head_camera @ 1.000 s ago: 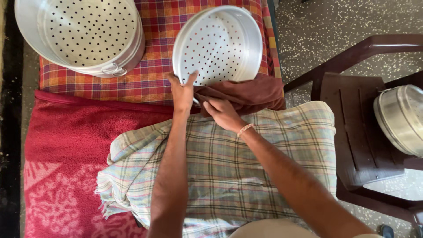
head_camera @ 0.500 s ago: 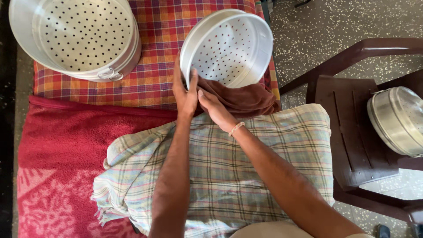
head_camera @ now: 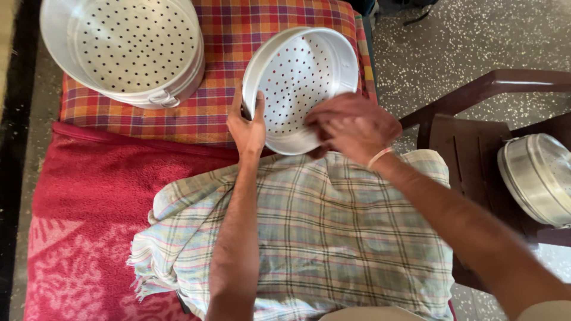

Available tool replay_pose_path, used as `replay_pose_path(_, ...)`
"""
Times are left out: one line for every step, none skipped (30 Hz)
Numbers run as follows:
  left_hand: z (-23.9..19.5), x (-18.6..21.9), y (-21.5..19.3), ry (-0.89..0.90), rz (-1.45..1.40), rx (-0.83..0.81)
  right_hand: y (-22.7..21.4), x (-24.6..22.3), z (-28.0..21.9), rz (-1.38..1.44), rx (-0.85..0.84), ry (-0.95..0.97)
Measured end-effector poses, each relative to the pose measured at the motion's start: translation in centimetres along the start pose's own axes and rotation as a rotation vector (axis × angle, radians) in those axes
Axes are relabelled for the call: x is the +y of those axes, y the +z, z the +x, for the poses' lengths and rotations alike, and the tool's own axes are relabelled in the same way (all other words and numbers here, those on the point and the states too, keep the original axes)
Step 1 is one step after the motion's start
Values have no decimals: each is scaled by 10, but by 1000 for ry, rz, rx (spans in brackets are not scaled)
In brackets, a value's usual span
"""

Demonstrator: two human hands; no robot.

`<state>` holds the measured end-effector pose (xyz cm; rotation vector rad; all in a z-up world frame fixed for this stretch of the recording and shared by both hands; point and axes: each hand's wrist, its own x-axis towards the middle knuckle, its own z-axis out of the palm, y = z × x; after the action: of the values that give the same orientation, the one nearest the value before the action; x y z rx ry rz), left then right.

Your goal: The person wipes the interior and exterior surfaces of white perforated metal colanders using a brown cloth. They handle one colander at a time, rotate it to reach all sides, and place the cleaned colander onto a stack on a nearby chair.

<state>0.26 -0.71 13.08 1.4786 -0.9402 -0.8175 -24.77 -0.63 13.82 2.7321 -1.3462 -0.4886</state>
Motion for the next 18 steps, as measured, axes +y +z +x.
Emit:
replay_pose_path(0,-4,1,32,-33,21,-11,18,4,107,130,17)
replay_pose_path(0,-9,1,64,-67,43,-20,29,6,215,260,35)
replay_pose_path(3,-15,2,97,-102,69,-26,37,0,130,236,94)
replay_pose_path(7,-21,4,97,-139,88,-32,46,-10,45,212,153)
replay_pose_path(10,-28,6,92,-175,105,-36,50,-20,-38,183,212)
replay_pose_path(12,-35,7,86,-210,122,-37,51,-29,-47,330,194)
replay_pose_path(18,-41,8,-51,-279,93,-37,50,-37,-53,478,181)
replay_pose_path(23,-45,8,-189,-346,64,-36,48,-44,-58,627,167)
replay_pose_path(27,-48,8,-324,-412,32,-35,45,-50,-7,629,154)
replay_pose_path(29,-50,9,-398,-462,-36,-34,42,-54,44,630,142)
replay_pose_path(29,-53,8,-475,-507,-101,-33,36,-58,99,629,128)
replay_pose_path(28,-54,5,-552,-553,-167,-32,31,-62,146,675,146)
replay_pose_path(26,-54,3,-576,-540,-212,-33,26,-64,194,724,161)
replay_pose_path(23,-54,2,-600,-528,-256,-35,21,-65,241,773,177)
replay_pose_path(21,-52,4,-621,-517,-306,-38,17,-66,399,795,150)
replay_pose_path(20,-49,4,-661,-551,-350,-41,13,-66,557,815,121)
replay_pose_path(19,-46,5,-704,-585,-398,-44,9,-67,711,830,94)
replay_pose_path(18,-44,7,-746,-620,-447,-47,5,-66,720,832,93)
